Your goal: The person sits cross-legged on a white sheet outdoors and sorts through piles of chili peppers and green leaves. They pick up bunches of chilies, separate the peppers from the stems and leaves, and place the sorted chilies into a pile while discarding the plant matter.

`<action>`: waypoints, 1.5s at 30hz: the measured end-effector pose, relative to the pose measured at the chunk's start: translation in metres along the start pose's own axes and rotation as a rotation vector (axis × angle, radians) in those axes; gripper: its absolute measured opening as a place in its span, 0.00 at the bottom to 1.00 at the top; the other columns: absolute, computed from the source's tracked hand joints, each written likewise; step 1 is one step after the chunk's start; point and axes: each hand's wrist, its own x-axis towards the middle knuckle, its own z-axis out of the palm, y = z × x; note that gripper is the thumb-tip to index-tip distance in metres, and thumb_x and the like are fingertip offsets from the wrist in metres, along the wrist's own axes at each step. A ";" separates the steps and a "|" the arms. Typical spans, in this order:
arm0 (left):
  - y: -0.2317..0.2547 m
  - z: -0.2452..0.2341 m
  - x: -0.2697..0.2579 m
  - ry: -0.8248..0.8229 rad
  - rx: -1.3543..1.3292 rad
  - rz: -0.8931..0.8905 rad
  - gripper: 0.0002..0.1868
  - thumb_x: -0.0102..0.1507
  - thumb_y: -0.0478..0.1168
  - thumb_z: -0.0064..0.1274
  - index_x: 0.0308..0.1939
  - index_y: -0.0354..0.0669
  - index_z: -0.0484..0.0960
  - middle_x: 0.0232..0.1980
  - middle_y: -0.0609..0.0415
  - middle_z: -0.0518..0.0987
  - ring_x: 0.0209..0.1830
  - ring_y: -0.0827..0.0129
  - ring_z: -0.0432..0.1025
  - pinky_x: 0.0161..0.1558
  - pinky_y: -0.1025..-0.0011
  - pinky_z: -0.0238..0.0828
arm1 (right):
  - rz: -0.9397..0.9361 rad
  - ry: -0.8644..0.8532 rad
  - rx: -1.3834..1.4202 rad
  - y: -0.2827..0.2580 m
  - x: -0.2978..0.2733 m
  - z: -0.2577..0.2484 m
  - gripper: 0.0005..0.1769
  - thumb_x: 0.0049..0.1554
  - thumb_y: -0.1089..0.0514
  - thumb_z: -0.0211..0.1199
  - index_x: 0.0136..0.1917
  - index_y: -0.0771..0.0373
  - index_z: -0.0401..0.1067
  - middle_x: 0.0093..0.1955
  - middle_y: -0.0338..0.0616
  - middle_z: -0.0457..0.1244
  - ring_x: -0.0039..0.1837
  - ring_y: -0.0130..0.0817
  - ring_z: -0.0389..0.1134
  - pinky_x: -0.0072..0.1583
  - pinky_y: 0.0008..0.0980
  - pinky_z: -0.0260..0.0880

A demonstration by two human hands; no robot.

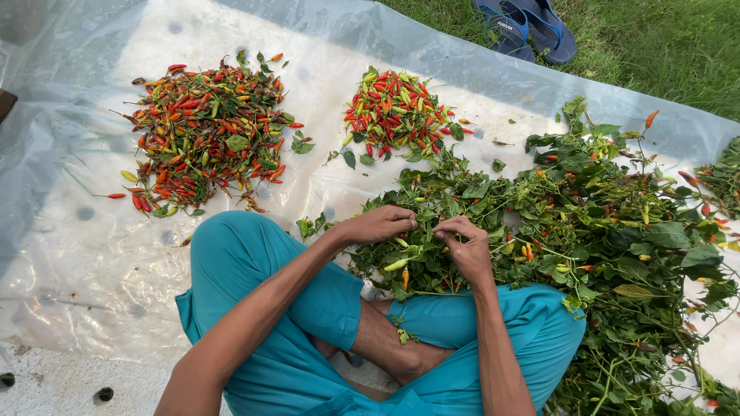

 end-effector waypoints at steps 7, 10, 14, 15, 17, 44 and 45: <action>-0.022 -0.004 0.007 0.032 0.140 -0.020 0.13 0.79 0.43 0.47 0.48 0.45 0.86 0.26 0.55 0.78 0.28 0.69 0.72 0.38 0.68 0.68 | -0.008 0.002 -0.040 -0.002 -0.002 0.003 0.03 0.61 0.63 0.78 0.45 0.56 0.89 0.44 0.46 0.76 0.48 0.39 0.73 0.59 0.42 0.71; 0.000 -0.001 0.006 0.025 0.238 -0.050 0.12 0.77 0.45 0.50 0.48 0.50 0.88 0.23 0.56 0.79 0.25 0.68 0.68 0.37 0.66 0.68 | 0.017 -0.016 -0.047 0.006 -0.005 0.002 0.05 0.62 0.63 0.77 0.44 0.55 0.89 0.44 0.44 0.76 0.49 0.41 0.75 0.66 0.46 0.70; 0.024 0.000 0.001 0.051 0.054 -0.077 0.14 0.76 0.39 0.42 0.47 0.49 0.85 0.26 0.59 0.71 0.26 0.70 0.68 0.35 0.68 0.67 | 0.014 0.022 -0.063 0.013 -0.006 -0.003 0.03 0.65 0.63 0.75 0.47 0.60 0.86 0.45 0.48 0.74 0.53 0.40 0.72 0.72 0.58 0.64; 0.015 0.001 0.002 0.066 -0.102 -0.089 0.16 0.76 0.37 0.37 0.48 0.47 0.84 0.29 0.60 0.67 0.27 0.71 0.69 0.34 0.71 0.67 | 0.004 0.041 -0.056 0.008 -0.006 -0.005 0.04 0.68 0.63 0.73 0.49 0.63 0.85 0.45 0.50 0.74 0.55 0.39 0.71 0.77 0.67 0.60; 0.035 -0.004 0.002 0.134 -0.176 -0.072 0.13 0.75 0.38 0.40 0.48 0.43 0.83 0.33 0.56 0.72 0.27 0.74 0.69 0.30 0.74 0.65 | -0.007 0.049 -0.066 -0.011 -0.005 -0.008 0.03 0.68 0.62 0.73 0.50 0.61 0.86 0.47 0.47 0.74 0.56 0.39 0.72 0.76 0.62 0.62; 0.042 0.004 -0.008 0.179 -0.681 -0.125 0.16 0.73 0.50 0.41 0.53 0.43 0.74 0.38 0.61 0.61 0.32 0.76 0.62 0.32 0.76 0.60 | 0.320 0.130 0.412 -0.007 -0.009 0.010 0.04 0.66 0.64 0.72 0.51 0.68 0.84 0.40 0.49 0.72 0.49 0.26 0.65 0.56 0.30 0.66; 0.046 0.006 -0.011 0.134 -0.697 -0.140 0.19 0.73 0.53 0.40 0.54 0.42 0.74 0.40 0.59 0.62 0.34 0.75 0.64 0.33 0.75 0.61 | 0.315 0.133 0.461 0.001 -0.009 0.011 0.03 0.65 0.65 0.72 0.50 0.68 0.83 0.40 0.49 0.72 0.49 0.27 0.65 0.56 0.29 0.65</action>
